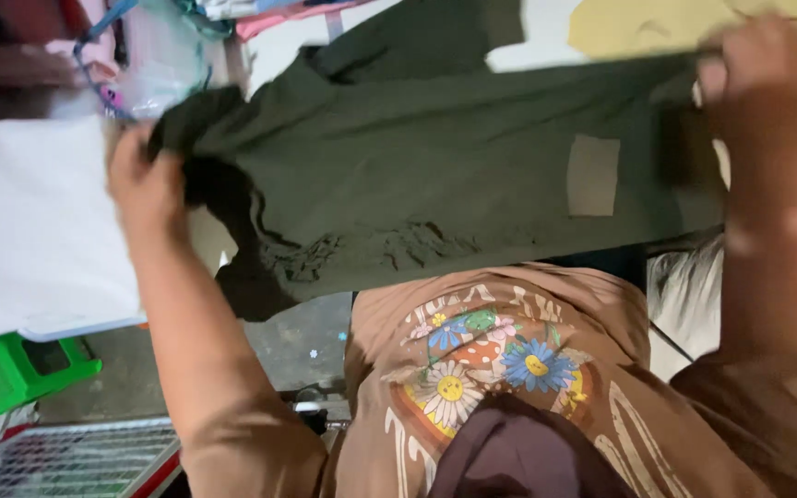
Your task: Folding various garments including a white top, a dark green top, and yellow pants on a flat surface.
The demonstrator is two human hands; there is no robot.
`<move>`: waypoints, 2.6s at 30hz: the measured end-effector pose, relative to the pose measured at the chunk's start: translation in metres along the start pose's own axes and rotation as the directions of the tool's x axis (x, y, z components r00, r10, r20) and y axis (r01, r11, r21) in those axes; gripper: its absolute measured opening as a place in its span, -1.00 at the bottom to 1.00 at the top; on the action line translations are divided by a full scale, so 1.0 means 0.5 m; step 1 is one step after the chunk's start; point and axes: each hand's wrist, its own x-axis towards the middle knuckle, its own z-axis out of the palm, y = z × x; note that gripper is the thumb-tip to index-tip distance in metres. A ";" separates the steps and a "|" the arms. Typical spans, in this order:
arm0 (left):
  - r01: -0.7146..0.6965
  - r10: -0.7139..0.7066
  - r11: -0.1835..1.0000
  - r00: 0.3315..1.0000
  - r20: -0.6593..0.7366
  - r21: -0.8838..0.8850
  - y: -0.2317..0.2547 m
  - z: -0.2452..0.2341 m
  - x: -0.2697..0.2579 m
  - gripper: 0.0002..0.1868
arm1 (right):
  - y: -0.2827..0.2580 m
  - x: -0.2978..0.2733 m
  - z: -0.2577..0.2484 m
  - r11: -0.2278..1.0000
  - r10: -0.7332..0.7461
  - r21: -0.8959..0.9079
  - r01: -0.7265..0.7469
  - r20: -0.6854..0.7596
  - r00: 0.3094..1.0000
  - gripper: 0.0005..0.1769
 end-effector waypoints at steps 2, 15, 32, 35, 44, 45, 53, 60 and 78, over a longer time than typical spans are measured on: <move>-0.096 0.098 0.995 0.991 -0.094 0.026 -0.044 -0.024 -0.054 -0.74 | -0.032 -0.059 -0.037 0.970 0.229 -0.132 -0.203 0.220 0.948 -0.90; -0.021 0.108 0.600 0.993 -0.056 0.800 -0.059 0.093 -0.221 -0.32 | -0.293 0.034 -0.145 0.990 0.127 0.074 -0.123 -0.048 0.991 -0.73; 0.033 0.284 0.638 0.919 -0.275 0.769 -0.054 0.190 -0.242 -0.60 | -0.344 0.392 0.304 0.833 0.291 0.405 -0.376 0.258 0.921 -0.67; 0.032 0.270 0.670 0.920 -0.284 0.741 -0.057 0.186 -0.246 -0.61 | -0.326 0.404 0.191 0.273 0.115 0.810 -0.519 0.509 0.853 -0.73; 0.076 0.163 0.747 0.942 -0.293 0.660 -0.056 0.177 -0.236 -0.61 | -0.243 0.284 0.031 0.738 0.159 0.435 -0.516 0.630 0.760 -0.47; 0.070 0.167 0.748 0.943 -0.289 0.660 -0.042 0.170 -0.230 -0.61 | -0.245 0.283 0.015 0.737 0.165 0.433 -0.518 0.628 0.761 -0.47; -0.038 0.170 0.802 0.971 -0.166 0.596 -0.022 0.099 -0.217 -0.68 | -0.265 0.164 -0.124 0.684 0.117 0.700 -0.206 0.174 0.978 -0.92; -0.203 0.244 0.760 0.970 0.018 0.617 0.050 0.063 -0.236 -0.74 | -0.240 -0.017 -0.266 0.550 -0.573 0.619 -0.561 0.768 0.285 -0.87; -0.133 0.244 0.439 0.970 0.025 0.889 0.032 0.243 -0.243 -0.45 | -0.296 -0.061 0.005 0.179 0.570 0.738 -0.651 0.462 0.680 -0.53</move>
